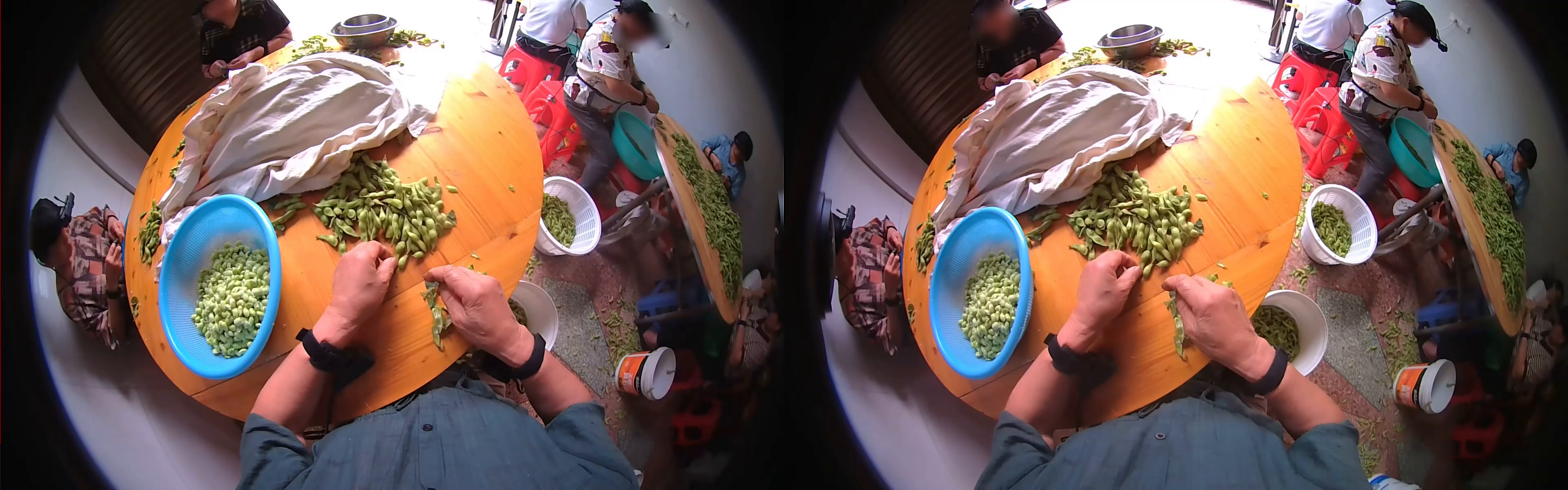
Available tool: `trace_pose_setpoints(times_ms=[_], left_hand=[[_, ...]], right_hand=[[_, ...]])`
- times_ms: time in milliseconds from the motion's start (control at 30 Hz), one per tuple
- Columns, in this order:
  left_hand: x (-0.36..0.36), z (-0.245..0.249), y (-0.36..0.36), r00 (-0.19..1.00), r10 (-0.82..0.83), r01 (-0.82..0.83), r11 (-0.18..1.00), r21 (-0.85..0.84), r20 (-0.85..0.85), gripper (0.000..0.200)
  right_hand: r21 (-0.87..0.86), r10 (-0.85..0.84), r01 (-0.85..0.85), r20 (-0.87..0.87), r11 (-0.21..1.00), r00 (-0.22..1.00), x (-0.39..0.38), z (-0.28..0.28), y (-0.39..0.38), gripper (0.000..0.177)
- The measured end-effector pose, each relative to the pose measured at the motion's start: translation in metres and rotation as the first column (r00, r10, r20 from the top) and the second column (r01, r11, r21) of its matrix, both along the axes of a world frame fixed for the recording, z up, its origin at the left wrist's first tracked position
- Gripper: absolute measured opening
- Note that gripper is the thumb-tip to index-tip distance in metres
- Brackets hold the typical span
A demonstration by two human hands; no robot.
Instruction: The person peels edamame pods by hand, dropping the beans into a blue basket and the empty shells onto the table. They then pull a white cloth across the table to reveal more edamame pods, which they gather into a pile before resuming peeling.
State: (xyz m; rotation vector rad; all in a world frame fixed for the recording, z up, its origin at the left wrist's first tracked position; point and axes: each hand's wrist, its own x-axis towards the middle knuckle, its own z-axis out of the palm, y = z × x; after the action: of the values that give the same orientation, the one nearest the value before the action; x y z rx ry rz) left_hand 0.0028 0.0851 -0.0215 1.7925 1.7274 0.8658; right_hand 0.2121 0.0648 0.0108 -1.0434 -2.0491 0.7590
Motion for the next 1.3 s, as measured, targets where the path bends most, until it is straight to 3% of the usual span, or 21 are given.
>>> trace_pose_setpoints(times_ms=[67, 133, 267, 333, 533, 767, 833, 967, 1067, 1167, 1233, 1300], left_hand=[[0.001, 0.003, 0.0, 1.0, 0.009, -0.009, 0.999, -0.042, 0.006, 0.019], [0.006, 0.004, 0.002, 0.997, 0.026, -0.016, 0.991, 0.132, -0.07, 0.017], [0.013, -0.003, 0.007, 0.984, 0.035, -0.008, 0.988, 0.152, -0.175, 0.017], [0.006, -0.006, 0.005, 0.998, -0.014, 0.02, 0.995, 0.101, -0.061, 0.017], [-0.008, 0.003, -0.018, 1.0, -0.011, 0.011, 1.0, -0.016, 0.001, 0.019], [-0.007, 0.014, -0.033, 0.999, 0.033, -0.035, 0.995, -0.099, -0.024, 0.02], [-0.005, 0.012, -0.03, 0.999, -0.026, 0.026, 1.0, 0.0, -0.033, 0.02], [-0.011, 0.001, -0.028, 0.997, -0.057, 0.058, 0.998, 0.026, -0.046, 0.021], [-0.009, 0.009, -0.032, 0.999, -0.039, 0.039, 0.999, 0.002, -0.005, 0.021], [-0.003, 0.019, -0.033, 0.999, 0.017, -0.021, 0.988, -0.156, -0.031, 0.02], [-0.002, 0.004, -0.028, 0.994, -0.042, 0.049, 0.997, 0.062, -0.102, 0.021], [-0.004, -0.001, -0.027, 0.995, -0.059, 0.064, 0.996, 0.064, -0.079, 0.022]], right_hand=[[0.02, -0.057, 0.058, -0.036, 0.998, 0.998, -0.004, 0.001, -0.003, 0.015], [-0.002, -0.066, 0.066, -0.027, 0.998, 0.997, -0.009, -0.003, -0.011, 0.014], [-0.022, 0.006, -0.007, -0.026, 1.0, 1.0, -0.011, -0.004, -0.019, 0.017], [-0.031, 0.004, -0.005, -0.028, 1.0, 1.0, -0.006, 0.0, -0.018, 0.017], [-0.05, -0.016, 0.011, -0.096, 0.999, 0.995, -0.007, -0.001, -0.017, 0.013], [-0.102, -0.032, 0.025, -0.068, 0.994, 0.997, -0.016, -0.008, -0.02, 0.014], [-0.087, -0.025, 0.019, -0.067, 0.996, 0.997, -0.017, -0.01, -0.018, 0.015], [-0.097, -0.049, 0.044, -0.046, 0.994, 0.998, -0.017, -0.008, -0.018, 0.015], [-0.111, -0.062, 0.057, -0.041, 0.992, 0.997, -0.017, -0.007, -0.018, 0.015], [-0.123, -0.047, 0.043, -0.037, 0.991, 0.998, -0.019, -0.009, -0.02, 0.015], [-0.119, -0.035, 0.03, -0.034, 0.992, 0.999, -0.019, -0.01, -0.019, 0.015], [-0.098, -0.042, 0.038, -0.043, 0.994, 0.998, -0.018, -0.012, -0.02, 0.016]])
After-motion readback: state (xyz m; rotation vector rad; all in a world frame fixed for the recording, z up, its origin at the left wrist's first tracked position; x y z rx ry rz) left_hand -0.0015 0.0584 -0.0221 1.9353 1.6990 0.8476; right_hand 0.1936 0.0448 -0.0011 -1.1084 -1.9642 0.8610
